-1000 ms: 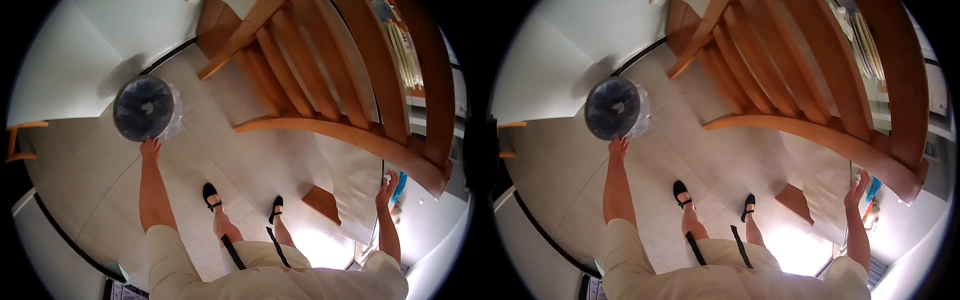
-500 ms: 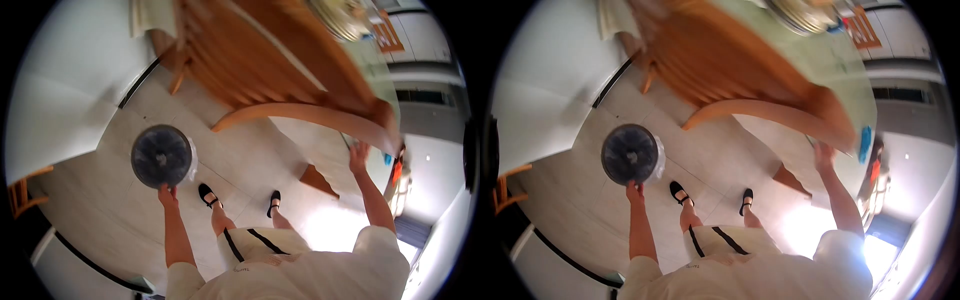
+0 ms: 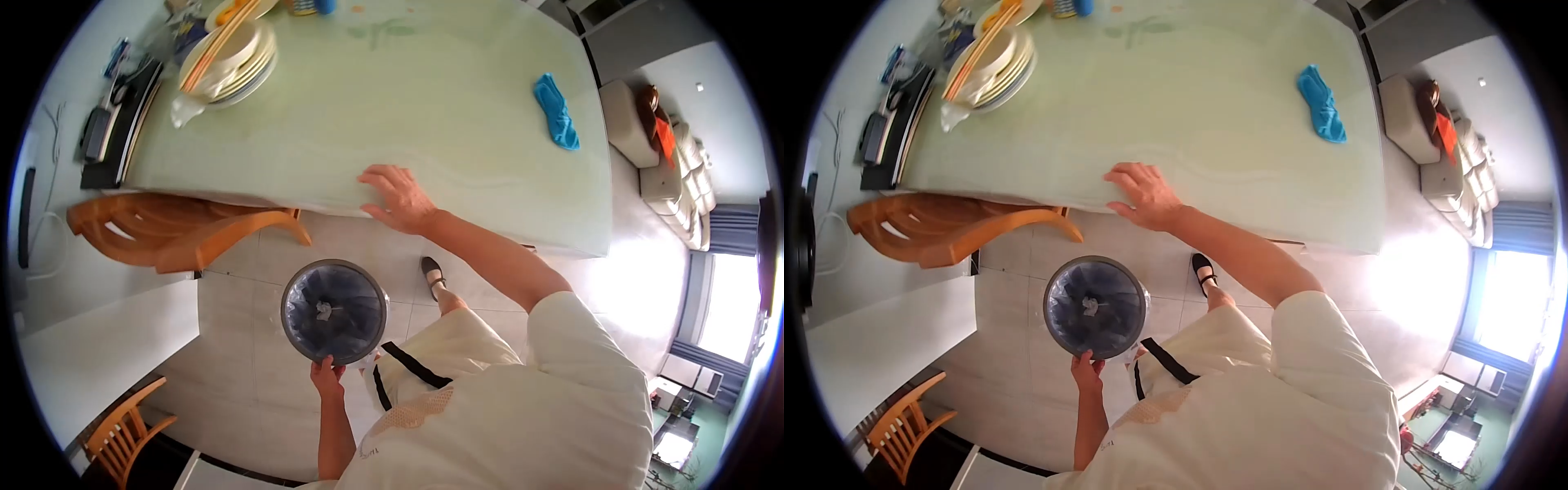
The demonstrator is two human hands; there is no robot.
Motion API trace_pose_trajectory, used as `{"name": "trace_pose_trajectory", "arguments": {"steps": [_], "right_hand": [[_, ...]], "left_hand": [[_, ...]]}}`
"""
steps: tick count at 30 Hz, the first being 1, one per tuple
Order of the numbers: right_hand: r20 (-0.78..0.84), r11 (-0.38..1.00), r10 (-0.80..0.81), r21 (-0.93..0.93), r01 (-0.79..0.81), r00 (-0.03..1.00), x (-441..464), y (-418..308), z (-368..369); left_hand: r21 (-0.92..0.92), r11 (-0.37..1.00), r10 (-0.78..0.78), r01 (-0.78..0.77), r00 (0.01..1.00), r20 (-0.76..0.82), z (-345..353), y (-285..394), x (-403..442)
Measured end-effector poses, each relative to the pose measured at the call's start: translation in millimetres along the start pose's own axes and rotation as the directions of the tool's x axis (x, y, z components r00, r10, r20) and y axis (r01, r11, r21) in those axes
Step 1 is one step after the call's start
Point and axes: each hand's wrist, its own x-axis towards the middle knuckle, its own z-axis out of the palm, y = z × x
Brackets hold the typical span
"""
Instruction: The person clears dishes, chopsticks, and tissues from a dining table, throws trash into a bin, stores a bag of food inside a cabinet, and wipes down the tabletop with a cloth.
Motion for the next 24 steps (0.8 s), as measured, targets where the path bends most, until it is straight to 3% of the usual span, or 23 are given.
{"name": "trace_pose_trajectory", "arguments": {"steps": [1, 3, 4, 6, 7, 9, 10, 12, 13, 16, 19, 21, 23, 24], "right_hand": [[-0.045, 0.981, -0.104, 0.157, 0.11, 0.994, 2.2, -1.4, 3.5], [-0.228, 0.992, -0.105, 0.043, 0.118, 0.968, 1.4, 34.5, -28.9], [-0.357, 1.0, -0.017, 0.012, 0.023, 0.934, -3.3, 79.2, -41.8], [-0.513, 0.935, 0.13, -0.221, -0.276, 0.849, -35.6, 204.0, -154.4], [-0.548, 0.884, 0.204, -0.254, -0.393, 0.811, -48.5, 267.0, -160.8], [-0.54, 0.61, 0.517, -0.313, -0.728, 0.664, -64.1, 304.9, -193.6], [-0.534, 0.616, 0.519, -0.308, -0.725, 0.668, -70.5, 322.9, -203.9], [-0.175, 0.607, 0.752, -0.194, -0.771, 0.636, -82.9, 346.1, -210.1], [-0.174, 0.632, 0.716, -0.251, -0.733, 0.676, -86.5, 357.6, -203.8], [-0.206, 0.689, 0.672, -0.18, -0.702, 0.712, -77.1, 382.5, -190.1], [-0.321, 0.636, 0.691, -0.155, -0.756, 0.647, -49.0, 393.9, -183.3], [-0.273, 0.756, 0.578, -0.176, -0.631, 0.769, -15.7, 399.8, -169.2], [-0.196, 0.923, 0.316, -0.164, -0.348, 0.928, 17.6, 379.9, -137.3], [-0.182, 0.951, 0.249, -0.141, -0.276, 0.951, 26.4, 352.8, -128.2]], "left_hand": [[0.027, 1.0, 0.006, -0.006, 1.0, 0.006, -2.6, 5.0, -0.4], [0.048, 0.998, 0.027, -0.027, 1.0, 0.006, 3.5, 6.2, -11.8], [0.054, 0.997, 0.05, -0.05, 0.999, 0.01, 8.9, 5.7, -19.7], [0.07, 0.994, 0.086, -0.085, 0.996, -0.004, 80.5, -16.5, -81.3], [0.051, 0.996, 0.08, -0.079, 0.997, -0.015, 86.9, -12.9, -86.5], [0.034, 0.996, 0.078, -0.077, 0.996, -0.036, 103.8, -10.8, -96.3], [0.017, 0.998, 0.053, -0.052, 0.997, -0.049, 113.0, -15.5, -102.7], [-0.005, 0.999, 0.045, -0.045, 0.997, -0.067, 123.3, -23.7, -115.1], [-0.004, 0.999, 0.036, -0.036, 0.997, -0.073, 130.5, -22.9, -122.0], [0.01, 1.0, 0.005, -0.004, 0.996, -0.094, 143.1, -10.6, -130.4], [0.03, 1.0, -0.007, 0.009, 0.995, -0.095, 150.1, -11.8, -138.5], [0.041, 0.999, -0.001, 0.005, 0.996, -0.094, 157.2, -10.2, -139.9], [0.051, 0.998, 0.029, -0.026, 0.998, -0.056, 162.0, -3.0, -142.5], [0.054, 0.998, 0.02, -0.017, 0.998, -0.066, 165.5, -5.1, -145.3]]}}
